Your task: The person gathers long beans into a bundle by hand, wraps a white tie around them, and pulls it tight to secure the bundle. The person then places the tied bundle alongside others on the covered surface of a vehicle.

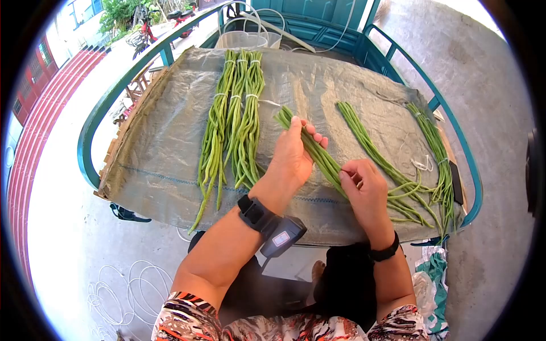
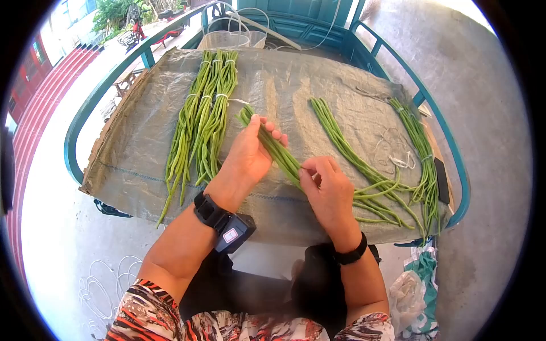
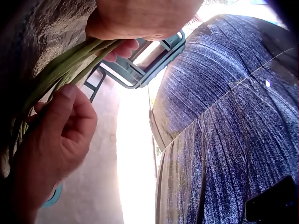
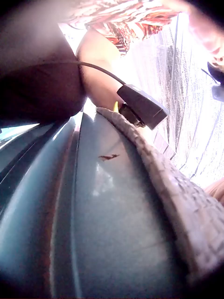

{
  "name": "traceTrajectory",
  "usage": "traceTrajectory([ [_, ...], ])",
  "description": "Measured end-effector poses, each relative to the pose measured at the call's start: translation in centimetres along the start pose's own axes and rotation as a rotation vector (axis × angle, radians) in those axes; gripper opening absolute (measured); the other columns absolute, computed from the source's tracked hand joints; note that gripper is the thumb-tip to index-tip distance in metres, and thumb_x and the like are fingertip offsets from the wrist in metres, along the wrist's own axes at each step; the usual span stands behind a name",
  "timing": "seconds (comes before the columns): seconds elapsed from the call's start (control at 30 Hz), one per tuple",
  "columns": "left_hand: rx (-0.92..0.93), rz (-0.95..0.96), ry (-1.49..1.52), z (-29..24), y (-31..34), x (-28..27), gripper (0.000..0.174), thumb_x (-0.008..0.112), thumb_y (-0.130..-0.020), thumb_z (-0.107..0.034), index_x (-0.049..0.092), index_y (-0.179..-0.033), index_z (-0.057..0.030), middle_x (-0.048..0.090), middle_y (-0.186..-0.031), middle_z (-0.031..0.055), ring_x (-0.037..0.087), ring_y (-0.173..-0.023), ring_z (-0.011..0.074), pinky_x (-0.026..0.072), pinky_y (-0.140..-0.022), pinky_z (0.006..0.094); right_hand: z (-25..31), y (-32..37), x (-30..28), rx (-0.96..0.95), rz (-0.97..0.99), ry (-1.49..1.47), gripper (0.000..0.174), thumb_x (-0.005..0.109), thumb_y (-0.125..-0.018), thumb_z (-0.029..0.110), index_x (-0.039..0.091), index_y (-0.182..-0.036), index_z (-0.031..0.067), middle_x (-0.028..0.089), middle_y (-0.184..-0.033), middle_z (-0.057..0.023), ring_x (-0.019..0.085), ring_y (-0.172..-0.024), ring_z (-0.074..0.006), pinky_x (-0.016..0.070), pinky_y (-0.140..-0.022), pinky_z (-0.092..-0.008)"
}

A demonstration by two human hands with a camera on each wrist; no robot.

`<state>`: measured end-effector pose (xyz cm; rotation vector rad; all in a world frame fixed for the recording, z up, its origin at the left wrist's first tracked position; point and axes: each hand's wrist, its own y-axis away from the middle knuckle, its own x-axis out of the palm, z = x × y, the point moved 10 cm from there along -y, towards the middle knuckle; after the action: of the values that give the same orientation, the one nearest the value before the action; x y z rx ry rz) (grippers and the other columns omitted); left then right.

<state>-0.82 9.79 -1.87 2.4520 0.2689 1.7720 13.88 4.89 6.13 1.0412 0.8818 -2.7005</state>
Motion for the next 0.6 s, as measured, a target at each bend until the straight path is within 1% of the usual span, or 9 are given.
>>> traceTrajectory([
  [0.07,0.005,0.001,0.005,-0.10,-0.06,-0.04,0.020,0.042,-0.100,-0.026,0.045,-0.090,-0.0092,0.050,-0.074,0.0027,0.049,-0.068,0.0163,0.0491,-0.077,0.0378,0.11,-0.07,0.01,0.001,0.004,-0.006,0.008,0.065,-0.080,0.009,0.060,-0.086,0.0078,0.060,-0.081,-0.0051,0.059,-0.057,-0.0173,0.0447,-0.054,-0.0290],
  [0.17,0.018,-0.011,-0.017,0.00,-0.29,-0.18,0.022,0.043,-0.099,-0.028,0.045,-0.087,-0.0097,0.051,-0.073,0.0026,0.049,-0.064,0.0164,0.0507,-0.069,0.0370,-0.14,0.00,-0.06,0.022,0.001,-0.024,0.008,0.065,-0.080,0.009,0.060,-0.086,0.0076,0.060,-0.081,-0.0049,0.059,-0.058,-0.0172,0.0448,-0.054,-0.0287],
  [0.27,0.032,-0.035,-0.032,-0.01,-0.22,-0.59,0.022,0.044,-0.099,-0.028,0.045,-0.088,-0.0092,0.051,-0.074,0.0027,0.049,-0.065,0.0162,0.0507,-0.068,0.0371,-0.07,0.09,0.06,0.014,0.016,-0.010,0.008,0.065,-0.080,0.008,0.060,-0.086,0.0074,0.060,-0.081,-0.0048,0.059,-0.058,-0.0174,0.0452,-0.054,-0.0285],
  [0.37,0.017,-0.155,-0.039,0.03,0.22,-0.85,0.021,0.044,-0.099,-0.028,0.046,-0.089,-0.0090,0.051,-0.074,0.0024,0.049,-0.066,0.0160,0.0505,-0.068,0.0372,-0.11,0.21,0.23,0.026,0.022,-0.012,0.008,0.065,-0.079,0.008,0.060,-0.086,0.0072,0.060,-0.082,-0.0050,0.059,-0.058,-0.0177,0.0456,-0.055,-0.0284],
  [0.47,0.014,-0.125,-0.027,-0.03,0.44,-0.54,0.020,0.045,-0.099,-0.026,0.046,-0.090,-0.0079,0.052,-0.077,0.0032,0.050,-0.067,0.0160,0.0496,-0.072,0.0373,-0.27,0.26,0.30,0.030,0.026,-0.019,0.009,0.065,-0.079,0.008,0.060,-0.086,0.0070,0.061,-0.083,-0.0050,0.059,-0.058,-0.0178,0.0458,-0.055,-0.0284],
  [0.57,-0.001,-0.027,0.004,0.20,-0.27,-0.74,0.020,0.045,-0.099,-0.026,0.046,-0.090,-0.0081,0.052,-0.076,0.0028,0.050,-0.067,0.0159,0.0496,-0.072,0.0368,-0.17,0.28,0.26,0.035,0.032,-0.021,0.008,0.065,-0.079,0.008,0.059,-0.086,0.0069,0.060,-0.083,-0.0049,0.060,-0.058,-0.0177,0.0458,-0.054,-0.0283],
  [0.6,0.000,-0.035,-0.001,0.15,-0.17,-0.68,0.020,0.045,-0.099,-0.026,0.046,-0.090,-0.0082,0.051,-0.075,0.0026,0.049,-0.066,0.0158,0.0496,-0.072,0.0368,-0.17,0.28,0.26,0.035,0.036,-0.018,0.008,0.065,-0.079,0.008,0.059,-0.086,0.0068,0.060,-0.082,-0.0050,0.060,-0.058,-0.0177,0.0458,-0.054,-0.0283],
])
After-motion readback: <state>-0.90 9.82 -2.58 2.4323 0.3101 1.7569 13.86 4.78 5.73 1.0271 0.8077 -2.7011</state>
